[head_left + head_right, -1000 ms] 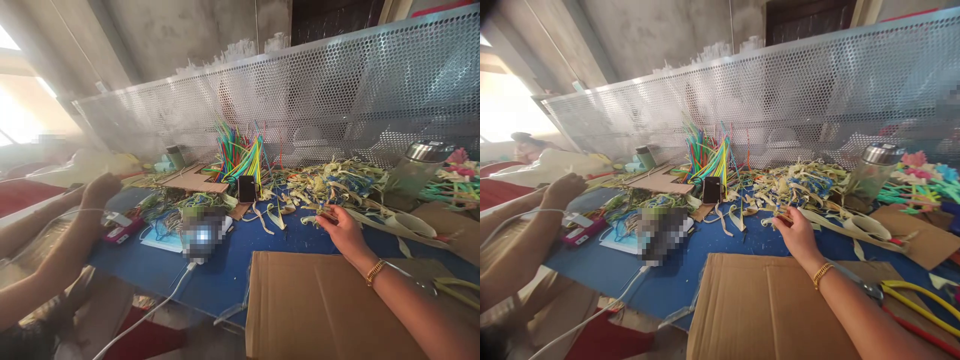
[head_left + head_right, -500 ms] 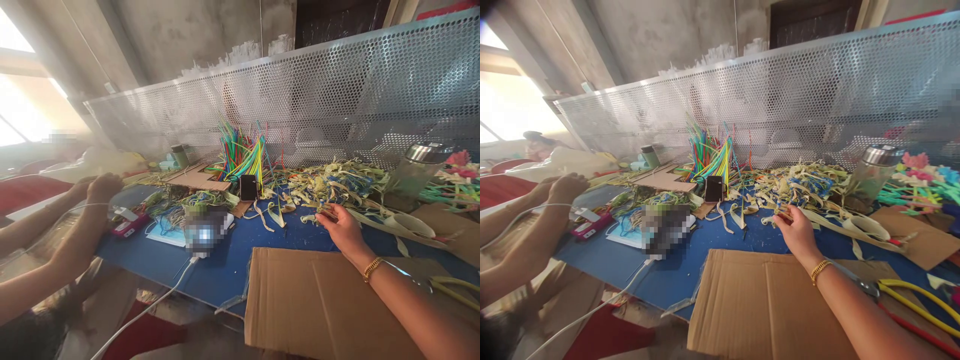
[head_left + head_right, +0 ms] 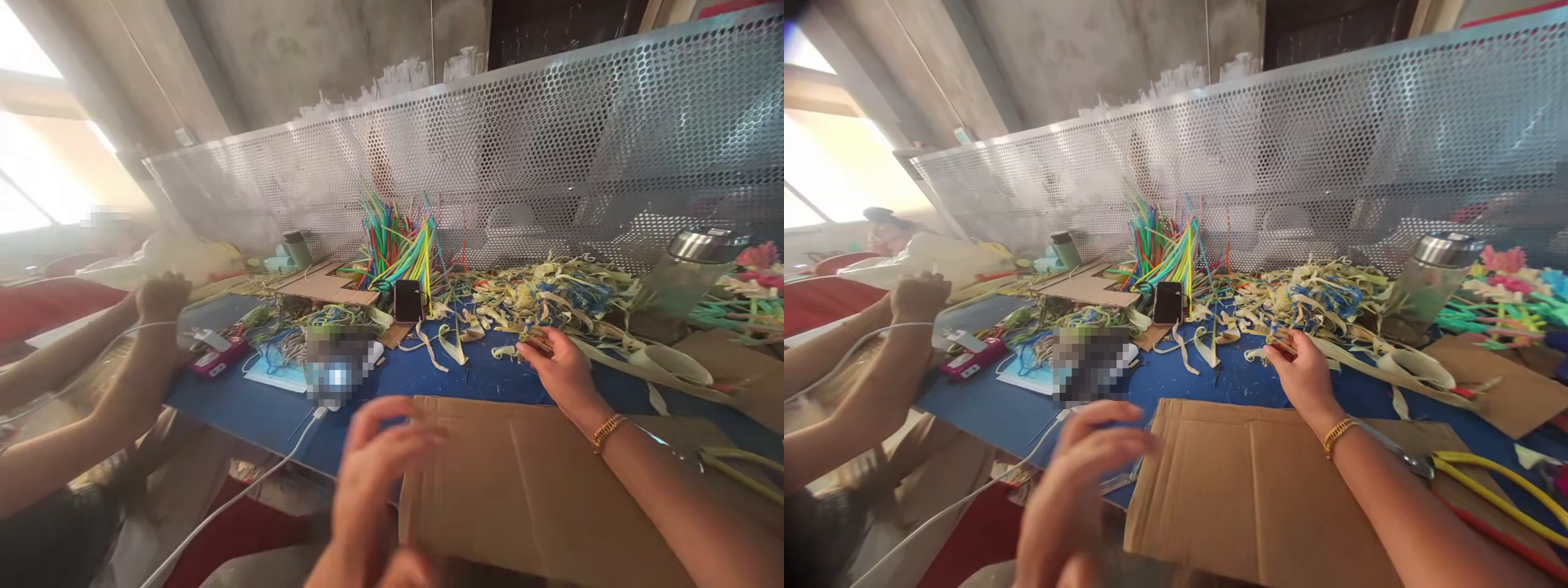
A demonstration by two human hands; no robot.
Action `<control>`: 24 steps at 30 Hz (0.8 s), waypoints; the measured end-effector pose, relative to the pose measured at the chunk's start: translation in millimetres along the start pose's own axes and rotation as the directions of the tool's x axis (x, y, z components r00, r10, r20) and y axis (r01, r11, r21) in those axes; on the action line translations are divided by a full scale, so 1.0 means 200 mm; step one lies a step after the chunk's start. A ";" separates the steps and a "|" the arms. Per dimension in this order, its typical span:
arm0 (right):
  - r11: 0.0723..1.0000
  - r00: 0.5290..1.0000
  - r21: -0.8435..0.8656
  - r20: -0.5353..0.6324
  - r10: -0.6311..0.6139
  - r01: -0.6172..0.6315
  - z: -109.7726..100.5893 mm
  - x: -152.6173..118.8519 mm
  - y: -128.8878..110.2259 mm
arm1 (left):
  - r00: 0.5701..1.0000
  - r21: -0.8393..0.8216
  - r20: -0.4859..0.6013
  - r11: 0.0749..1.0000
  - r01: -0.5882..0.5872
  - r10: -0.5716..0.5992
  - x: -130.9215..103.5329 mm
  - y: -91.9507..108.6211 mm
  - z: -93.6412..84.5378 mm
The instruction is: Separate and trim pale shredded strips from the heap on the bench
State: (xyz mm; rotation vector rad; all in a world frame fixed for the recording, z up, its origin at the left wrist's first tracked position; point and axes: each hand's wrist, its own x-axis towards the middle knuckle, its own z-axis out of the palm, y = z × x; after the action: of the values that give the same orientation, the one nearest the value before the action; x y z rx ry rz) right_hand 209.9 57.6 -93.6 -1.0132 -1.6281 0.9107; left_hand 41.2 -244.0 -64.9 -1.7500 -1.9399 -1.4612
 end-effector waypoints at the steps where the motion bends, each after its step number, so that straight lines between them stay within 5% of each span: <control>1: 1.000 1.000 0.001 0.004 -0.001 0.001 0.00 0.00 0.00 | 0.999 0.014 -0.054 1.000 -0.001 0.002 0.07 -0.04 -0.03; 4: 1.000 0.999 0.015 0.034 0.002 -0.003 0.00 0.00 0.01 | 0.956 0.307 -0.292 0.950 0.052 0.042 0.15 -0.17 -0.11; 9: 1.000 1.000 0.028 0.018 0.007 -0.008 0.00 0.01 0.03 | 0.984 0.593 -0.176 0.799 0.098 0.009 0.12 -0.29 -0.15; 17: 0.998 0.999 0.050 0.002 0.048 -0.048 -0.01 0.02 0.02 | 0.968 0.588 -0.090 0.771 0.243 -0.236 0.24 -0.39 -0.09; 24: 0.999 0.999 0.029 -0.001 0.044 -0.044 -0.01 0.01 0.00 | 0.962 0.572 -0.239 0.782 0.246 -0.128 0.33 -0.40 -0.11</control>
State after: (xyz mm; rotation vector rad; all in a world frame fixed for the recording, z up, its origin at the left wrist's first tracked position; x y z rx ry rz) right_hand 210.9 59.5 -93.5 -1.0331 -1.5924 0.9605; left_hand -56.3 -202.6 -52.6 -1.1189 -2.1919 -0.8536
